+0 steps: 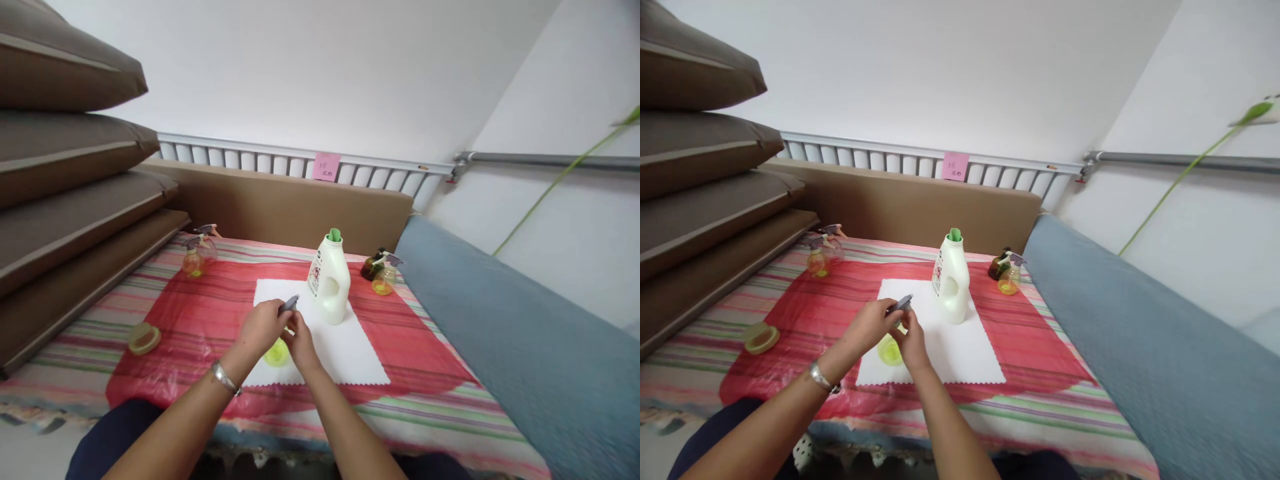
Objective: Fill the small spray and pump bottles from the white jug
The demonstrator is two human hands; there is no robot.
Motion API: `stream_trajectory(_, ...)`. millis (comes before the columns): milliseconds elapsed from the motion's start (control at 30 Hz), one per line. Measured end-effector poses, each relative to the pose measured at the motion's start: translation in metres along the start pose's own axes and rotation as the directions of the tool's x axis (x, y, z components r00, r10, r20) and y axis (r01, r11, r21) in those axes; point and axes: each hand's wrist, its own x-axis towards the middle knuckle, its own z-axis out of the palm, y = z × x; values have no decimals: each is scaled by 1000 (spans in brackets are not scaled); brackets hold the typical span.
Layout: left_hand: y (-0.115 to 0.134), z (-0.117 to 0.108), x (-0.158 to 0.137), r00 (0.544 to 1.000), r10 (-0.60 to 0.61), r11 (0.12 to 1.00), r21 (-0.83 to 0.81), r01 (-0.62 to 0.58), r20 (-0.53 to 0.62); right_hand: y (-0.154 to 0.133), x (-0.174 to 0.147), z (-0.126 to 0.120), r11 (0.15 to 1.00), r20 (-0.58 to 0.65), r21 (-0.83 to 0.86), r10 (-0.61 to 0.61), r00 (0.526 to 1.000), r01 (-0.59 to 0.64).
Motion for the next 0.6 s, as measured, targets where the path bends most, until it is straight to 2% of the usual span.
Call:
stream_trajectory(67,1,5,3,1000,3,999,50,-4,16,-2,-1,0,1000,3,-15,-8,1000,8)
stream_trajectory(200,-12,12,7,1000,27,998,53,-27,4,-3,-5,0,998,2,-48,-32,999,33)
stream_trajectory(433,-23,14,7,997,69,998,14,-68,-36,4,-12,11,994,-199,-107,-40,979,19)
stream_trajectory(600,-25,15,6,991,131,990,-58,-130,21,-4,-38,-10,992,-342,-124,-36,939,-7)
